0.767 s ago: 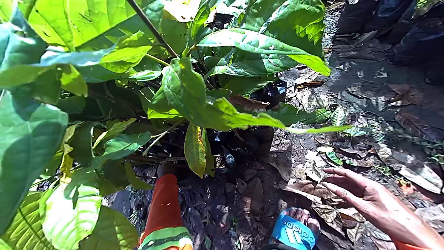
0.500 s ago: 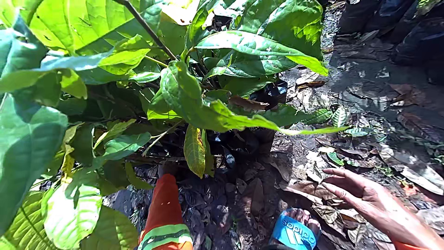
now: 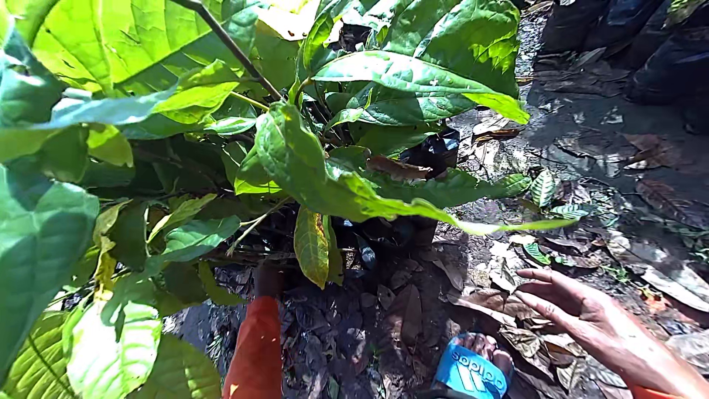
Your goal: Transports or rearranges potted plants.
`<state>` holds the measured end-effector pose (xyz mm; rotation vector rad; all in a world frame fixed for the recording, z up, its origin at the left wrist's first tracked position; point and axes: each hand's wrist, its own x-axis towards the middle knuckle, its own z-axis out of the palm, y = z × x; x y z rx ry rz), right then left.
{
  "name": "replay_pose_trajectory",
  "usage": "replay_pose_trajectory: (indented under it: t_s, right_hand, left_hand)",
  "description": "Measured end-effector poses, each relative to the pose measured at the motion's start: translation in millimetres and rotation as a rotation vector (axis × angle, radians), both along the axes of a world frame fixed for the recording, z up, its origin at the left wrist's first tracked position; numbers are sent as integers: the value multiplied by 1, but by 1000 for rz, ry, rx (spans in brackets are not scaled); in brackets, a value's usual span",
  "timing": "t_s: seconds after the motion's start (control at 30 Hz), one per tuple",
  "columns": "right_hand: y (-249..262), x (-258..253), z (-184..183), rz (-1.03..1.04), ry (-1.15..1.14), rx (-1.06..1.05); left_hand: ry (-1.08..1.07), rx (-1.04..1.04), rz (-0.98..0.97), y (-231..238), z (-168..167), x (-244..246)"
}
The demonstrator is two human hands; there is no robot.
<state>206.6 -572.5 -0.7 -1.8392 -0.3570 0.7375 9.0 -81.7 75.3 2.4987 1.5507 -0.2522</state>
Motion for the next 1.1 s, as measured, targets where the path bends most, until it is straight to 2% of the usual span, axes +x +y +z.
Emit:
replay_pose_trajectory:
  t_s: [0.07, 0.1, 0.17, 0.27, 0.3, 0.37, 0.47, 0.5, 0.6, 0.7, 0.77, 0.8, 0.87, 0.9, 0.93, 1.03, 1.1]
  right_hand:
    - [1, 0, -3, -5, -5, -1]
    - [2, 0, -4, -1, -1, -1]
    - [5, 0, -6, 17, 1, 13]
    - [12, 0, -6, 42, -5, 25]
    - [14, 1, -5, 45, -7, 23]
    - [13, 2, -3, 49, -7, 28]
    - [10, 2, -2, 51, -12, 31]
    - [10, 3, -1, 50, -12, 33]
    - [5, 2, -1, 35, -24, 45]
    - [-2, 3, -1, 18, -34, 47]
    - [-5, 2, -3, 3, -25, 40]
    - [-5, 3, -4, 3, -27, 38]
    - [-4, 3, -7, 9, -13, 34]
    - [-2, 3, -8, 17, -5, 32]
    - [0, 3, -8, 25, -6, 32]
    - [8, 3, -5, 47, -8, 29]
    - [12, 3, -2, 60, -9, 18]
  left_hand:
    - [-84, 1, -24, -29, 12, -13]
    - [-55, -24, -30, -42, 13, -25]
    - [187, -204, -53, -65, 8, -57]
    - [710, -612, -161, -72, -21, -110]
    - [740, -651, -171, -67, -31, -124]
    - [472, -523, -79, -54, -37, -139]
    - [57, -64, 163, -38, -25, -120]
    - [-30, 7, 259, -30, -22, -109]
    - [-198, -65, 491, -6, -32, -95]
    - [-296, -143, 549, 3, -46, -102]
    - [-166, -241, 477, -6, -41, -115]
    - [-35, -369, 413, -16, -34, -122]
    - [397, -683, 254, -32, -22, -129]
    - [553, -736, 182, -37, -24, -132]
    - [562, -682, 125, -38, -27, -136]
    - [246, -184, 17, -30, -27, -126]
    - [125, 16, -56, -20, -19, -106]
